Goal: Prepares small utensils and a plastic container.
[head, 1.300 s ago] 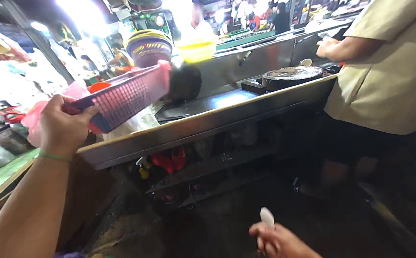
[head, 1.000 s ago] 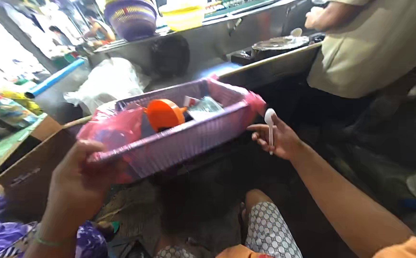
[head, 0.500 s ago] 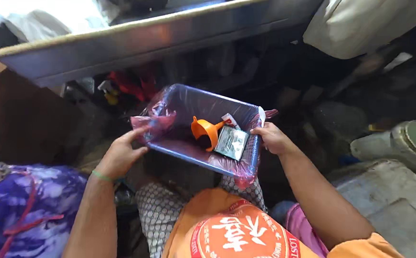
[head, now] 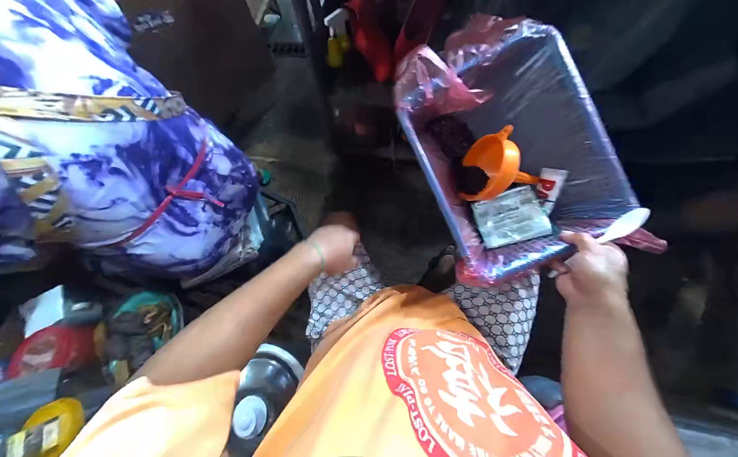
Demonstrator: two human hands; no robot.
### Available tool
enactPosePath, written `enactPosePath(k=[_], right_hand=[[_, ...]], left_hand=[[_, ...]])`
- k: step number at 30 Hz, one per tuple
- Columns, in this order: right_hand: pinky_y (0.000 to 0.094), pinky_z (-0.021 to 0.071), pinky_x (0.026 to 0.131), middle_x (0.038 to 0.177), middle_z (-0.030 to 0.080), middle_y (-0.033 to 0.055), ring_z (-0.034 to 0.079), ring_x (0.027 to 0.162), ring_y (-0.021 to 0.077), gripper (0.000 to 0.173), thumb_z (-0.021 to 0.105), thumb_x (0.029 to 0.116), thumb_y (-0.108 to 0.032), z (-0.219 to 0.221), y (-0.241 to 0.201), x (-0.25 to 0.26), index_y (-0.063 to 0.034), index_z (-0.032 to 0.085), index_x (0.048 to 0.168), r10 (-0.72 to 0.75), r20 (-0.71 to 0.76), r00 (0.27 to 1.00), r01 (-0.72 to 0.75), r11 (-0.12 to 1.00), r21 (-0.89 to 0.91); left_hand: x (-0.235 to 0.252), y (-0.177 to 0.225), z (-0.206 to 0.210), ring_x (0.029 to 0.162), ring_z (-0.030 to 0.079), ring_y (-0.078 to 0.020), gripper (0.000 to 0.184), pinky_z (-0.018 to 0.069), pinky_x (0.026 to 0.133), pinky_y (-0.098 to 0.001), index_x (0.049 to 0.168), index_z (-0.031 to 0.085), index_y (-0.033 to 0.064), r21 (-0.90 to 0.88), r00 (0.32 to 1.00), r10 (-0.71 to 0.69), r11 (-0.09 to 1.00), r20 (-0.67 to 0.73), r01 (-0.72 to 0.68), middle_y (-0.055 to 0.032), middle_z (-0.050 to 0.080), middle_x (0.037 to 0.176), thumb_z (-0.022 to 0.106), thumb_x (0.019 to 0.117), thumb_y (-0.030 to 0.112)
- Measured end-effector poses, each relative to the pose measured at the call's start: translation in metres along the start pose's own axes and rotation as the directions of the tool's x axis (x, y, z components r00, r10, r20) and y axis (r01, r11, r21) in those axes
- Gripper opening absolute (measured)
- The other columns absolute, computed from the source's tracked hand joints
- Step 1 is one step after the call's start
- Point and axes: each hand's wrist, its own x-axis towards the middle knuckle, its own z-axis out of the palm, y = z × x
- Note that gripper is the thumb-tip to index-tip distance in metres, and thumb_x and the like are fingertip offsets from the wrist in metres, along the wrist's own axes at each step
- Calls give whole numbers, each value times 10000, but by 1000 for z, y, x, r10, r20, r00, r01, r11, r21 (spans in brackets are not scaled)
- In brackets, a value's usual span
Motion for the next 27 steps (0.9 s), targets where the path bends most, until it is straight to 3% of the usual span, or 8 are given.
enactPosePath(k=[2,5,8,13,19,21,24,27], right_hand=[[301,560,499,752,632,45,616,549,122,105,518,1026,-77,13,1,-7,-15,528,1110,33,10,999,-33,999,41],[289,513,460,725,632,72,582,517,130,77,525,1014,-55,28,11,-8,5,538,1060,47,43,998,-51,993,102],[263,452,430,708,613,72,537,488,121,69,552,1004,-60,36,20,-10,3,542,1030,62,78,995,-69,993,97],[231,431,398,695,608,42,522,467,87,37,552,1005,-60,37,27,-21,-25,541,1011,91,91,992,-99,991,90],[230,412,406,725,609,59,510,477,94,57,547,1002,-42,49,35,-39,-9,527,1044,110,83,990,-120,985,122],[254,449,430,741,623,76,545,505,115,89,564,994,-33,54,38,-42,12,534,1064,105,55,993,-112,984,136],[271,453,453,751,620,85,542,522,124,119,575,979,-19,65,46,-49,26,532,1080,66,76,995,-76,987,140],[273,431,461,759,600,73,511,527,118,164,630,962,-58,65,57,-56,23,546,1076,71,157,985,-80,996,48]], left_hand=[[-3,9,51,1385,459,-477,597,367,1080,-727,1426,599,132,4,999,40,999,25,-40,-254,516,1472,702,930,448],[-18,16,80,1533,250,-416,598,241,1161,-721,1397,607,137,1,998,-37,999,-45,37,-176,404,1597,686,904,465],[-29,17,82,1492,336,-373,479,267,1173,-663,1317,655,147,-5,990,-79,997,-117,79,-135,478,1535,682,883,348],[-49,0,82,1477,373,-385,440,198,1180,-715,1314,636,128,63,991,-24,997,-133,33,-152,471,1544,671,904,282],[-43,-23,66,1392,471,-353,542,331,1166,-606,1295,649,89,-432,963,-209,894,-168,119,-166,552,1448,732,886,434],[-25,-6,35,1341,536,-301,667,431,1132,-500,1403,543,2,-672,932,-223,740,-287,-30,-191,572,1420,675,941,465],[23,23,3,1180,650,-268,690,569,967,-438,1543,327,19,-929,897,-315,300,-309,-215,-198,594,1369,618,1016,357],[63,33,0,1052,693,-257,471,601,882,-443,1438,457,22,-956,857,-424,115,-293,-270,-181,662,1221,619,1007,124]])
